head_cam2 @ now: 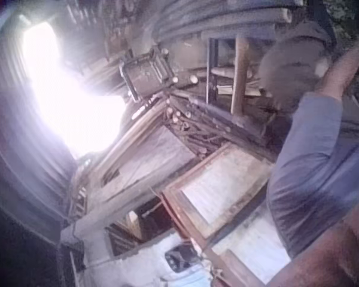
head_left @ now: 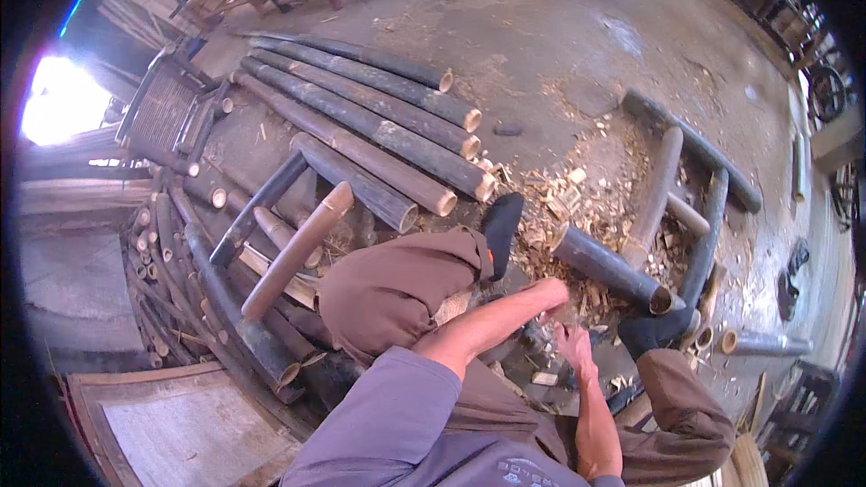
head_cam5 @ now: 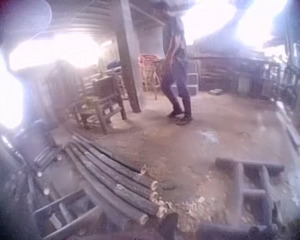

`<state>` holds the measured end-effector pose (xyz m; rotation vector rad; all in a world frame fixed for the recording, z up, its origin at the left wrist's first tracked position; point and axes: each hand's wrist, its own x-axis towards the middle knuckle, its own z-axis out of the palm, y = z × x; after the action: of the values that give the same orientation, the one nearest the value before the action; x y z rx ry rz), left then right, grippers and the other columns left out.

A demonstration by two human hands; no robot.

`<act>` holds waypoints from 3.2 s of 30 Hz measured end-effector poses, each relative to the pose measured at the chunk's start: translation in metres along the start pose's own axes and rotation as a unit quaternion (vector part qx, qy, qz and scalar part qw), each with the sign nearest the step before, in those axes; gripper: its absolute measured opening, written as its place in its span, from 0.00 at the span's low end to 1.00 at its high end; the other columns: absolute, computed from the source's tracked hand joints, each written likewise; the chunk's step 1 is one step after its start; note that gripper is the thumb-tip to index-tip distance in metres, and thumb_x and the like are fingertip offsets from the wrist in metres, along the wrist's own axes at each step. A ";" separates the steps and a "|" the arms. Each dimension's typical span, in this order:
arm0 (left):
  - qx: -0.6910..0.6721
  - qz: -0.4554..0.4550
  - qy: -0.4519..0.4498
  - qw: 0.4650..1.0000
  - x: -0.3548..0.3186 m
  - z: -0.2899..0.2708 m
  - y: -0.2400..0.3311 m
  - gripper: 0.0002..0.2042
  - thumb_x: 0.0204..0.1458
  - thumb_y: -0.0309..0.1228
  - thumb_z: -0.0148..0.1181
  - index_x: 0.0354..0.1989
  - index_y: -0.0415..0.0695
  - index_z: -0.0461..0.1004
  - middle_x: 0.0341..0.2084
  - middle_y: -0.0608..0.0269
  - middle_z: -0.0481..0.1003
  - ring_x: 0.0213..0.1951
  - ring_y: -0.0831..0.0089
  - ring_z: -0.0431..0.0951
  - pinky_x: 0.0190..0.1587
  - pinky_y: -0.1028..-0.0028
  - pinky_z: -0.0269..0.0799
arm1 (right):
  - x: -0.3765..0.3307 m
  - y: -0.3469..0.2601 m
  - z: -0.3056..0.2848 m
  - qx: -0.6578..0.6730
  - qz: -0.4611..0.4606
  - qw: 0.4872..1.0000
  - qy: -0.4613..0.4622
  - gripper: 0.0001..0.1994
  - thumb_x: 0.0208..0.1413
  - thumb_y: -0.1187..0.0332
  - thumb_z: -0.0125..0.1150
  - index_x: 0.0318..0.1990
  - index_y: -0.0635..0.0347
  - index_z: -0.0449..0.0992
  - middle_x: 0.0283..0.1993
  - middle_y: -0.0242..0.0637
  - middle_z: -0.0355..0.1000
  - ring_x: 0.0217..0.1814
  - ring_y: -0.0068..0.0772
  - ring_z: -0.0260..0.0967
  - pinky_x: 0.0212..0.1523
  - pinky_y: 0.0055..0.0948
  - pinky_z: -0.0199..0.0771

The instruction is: The person sits on the floor and assembles bamboo poles into a ladder-like structure. They fit poles into joints, tap them with a wooden mallet, and use a hand saw to trim ends for a snug fit.

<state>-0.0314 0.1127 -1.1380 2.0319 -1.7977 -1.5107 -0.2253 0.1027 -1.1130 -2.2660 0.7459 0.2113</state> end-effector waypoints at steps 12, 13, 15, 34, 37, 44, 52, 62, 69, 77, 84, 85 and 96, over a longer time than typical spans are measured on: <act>0.159 -0.084 0.485 0.856 -0.135 -0.300 -0.077 0.08 0.40 0.31 0.62 0.27 0.40 0.80 0.28 0.49 0.81 0.31 0.52 0.83 0.31 0.56 0.79 | 0.049 0.001 -0.006 0.160 0.050 0.983 0.076 0.18 0.66 0.58 0.50 0.37 0.64 0.79 0.23 0.38 0.74 0.25 0.28 0.73 0.28 0.31 0.71; 0.147 -0.112 0.472 0.862 -0.156 -0.298 -0.092 0.08 0.41 0.31 0.62 0.28 0.40 0.80 0.29 0.50 0.81 0.32 0.52 0.83 0.32 0.55 0.79 | 0.050 -0.015 -0.016 0.140 0.049 0.986 0.075 0.18 0.65 0.58 0.51 0.38 0.64 0.79 0.24 0.39 0.74 0.25 0.28 0.72 0.28 0.30 0.70; 0.186 -0.138 0.486 0.843 -0.188 -0.236 -0.152 0.09 0.44 0.31 0.60 0.32 0.42 0.80 0.33 0.51 0.80 0.37 0.52 0.82 0.34 0.54 0.79 | 0.055 -0.020 -0.020 0.153 0.019 0.985 0.079 0.18 0.65 0.57 0.51 0.38 0.64 0.79 0.25 0.39 0.74 0.25 0.29 0.72 0.29 0.30 0.71; -0.111 -0.289 0.718 0.623 -0.186 -0.045 -0.172 0.32 0.53 0.19 0.52 0.68 0.52 0.54 0.73 0.49 0.39 0.73 0.45 0.37 0.57 0.18 0.38 | 0.102 -0.104 -0.067 0.197 -0.005 0.975 0.105 0.19 0.65 0.57 0.48 0.33 0.66 0.74 0.26 0.44 0.73 0.28 0.36 0.69 0.34 0.37 0.68; -0.118 -0.165 0.770 0.604 -0.205 -0.078 -0.102 0.38 0.52 0.17 0.53 0.72 0.48 0.46 0.72 0.41 0.34 0.73 0.42 0.35 0.67 0.37 0.41 | 0.156 -0.173 -0.074 0.150 -0.078 0.985 0.034 0.21 0.69 0.56 0.41 0.51 0.65 0.74 0.48 0.48 0.75 0.50 0.39 0.72 0.50 0.36 0.69; -0.143 -0.027 0.779 0.610 -0.205 -0.068 -0.038 0.47 0.51 0.27 0.65 0.73 0.43 0.36 0.70 0.31 0.31 0.72 0.34 0.36 0.70 0.48 0.42 | 0.172 -0.287 -0.081 0.288 -0.193 0.933 -0.100 0.26 0.63 0.53 0.56 0.60 0.65 0.69 0.57 0.45 0.71 0.58 0.36 0.69 0.57 0.33 0.67; -0.096 -0.070 0.701 0.703 -0.231 -0.069 -0.045 0.43 0.50 0.47 0.65 0.70 0.42 0.48 0.69 0.41 0.47 0.70 0.43 0.49 0.68 0.51 0.51 | 0.149 -0.146 -0.175 0.457 -0.010 0.882 -0.116 0.25 0.60 0.50 0.57 0.57 0.59 0.72 0.52 0.38 0.73 0.51 0.34 0.73 0.43 0.33 0.76; 0.212 -0.167 0.654 0.707 -0.275 -0.093 -0.108 0.45 0.39 0.40 0.72 0.68 0.49 0.54 0.64 0.50 0.56 0.68 0.54 0.54 0.69 0.47 0.43 | -0.030 0.090 -0.439 0.420 0.142 0.881 0.164 0.35 0.60 0.33 0.39 0.59 0.51 0.68 0.46 0.36 0.75 0.41 0.34 0.74 0.36 0.37 0.77; 0.241 0.042 0.619 0.747 -0.227 -0.167 -0.043 0.38 0.32 0.38 0.73 0.58 0.54 0.65 0.48 0.62 0.70 0.54 0.61 0.69 0.60 0.56 0.60 | -0.099 0.244 -0.425 0.422 0.014 0.800 0.426 0.27 0.60 0.61 0.52 0.67 0.49 0.58 0.50 0.37 0.70 0.43 0.28 0.70 0.40 0.22 0.74; 0.186 0.116 0.578 0.786 -0.198 -0.190 0.048 0.37 0.36 0.42 0.71 0.60 0.51 0.65 0.45 0.59 0.72 0.51 0.58 0.72 0.53 0.58 0.66 | 0.065 -0.055 -0.192 0.463 -0.169 0.834 0.249 0.40 0.59 0.58 0.62 0.73 0.51 0.45 0.68 0.42 0.56 0.69 0.39 0.57 0.68 0.44 0.59; 0.267 0.078 0.634 0.721 -0.171 -0.129 -0.042 0.32 0.53 0.44 0.55 0.68 0.53 0.58 0.58 0.55 0.65 0.62 0.56 0.64 0.67 0.46 0.50 | 0.092 -0.109 -0.160 0.646 -0.096 0.699 0.290 0.38 0.64 0.52 0.53 0.73 0.61 0.43 0.68 0.53 0.53 0.72 0.47 0.51 0.70 0.49 0.51; 0.221 0.052 0.633 0.740 -0.187 -0.126 -0.035 0.37 0.51 0.46 0.59 0.70 0.53 0.54 0.63 0.52 0.60 0.67 0.54 0.57 0.70 0.43 0.37 | 0.091 -0.091 -0.169 0.612 -0.113 0.719 0.308 0.39 0.63 0.50 0.55 0.72 0.61 0.44 0.68 0.52 0.53 0.71 0.46 0.51 0.70 0.49 0.52; 0.173 -0.176 0.580 0.776 -0.207 -0.090 -0.126 0.49 0.38 0.39 0.74 0.70 0.49 0.51 0.59 0.55 0.63 0.66 0.56 0.59 0.69 0.41 0.41 | 0.100 -0.038 -0.161 0.728 0.116 0.623 0.263 0.49 0.47 0.33 0.64 0.70 0.53 0.54 0.70 0.42 0.54 0.71 0.45 0.51 0.69 0.51 0.55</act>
<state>0.1506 0.2663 -1.0372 2.5705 -1.1715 0.2843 -0.1328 -0.0322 -1.0104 -0.5854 0.9456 -0.7542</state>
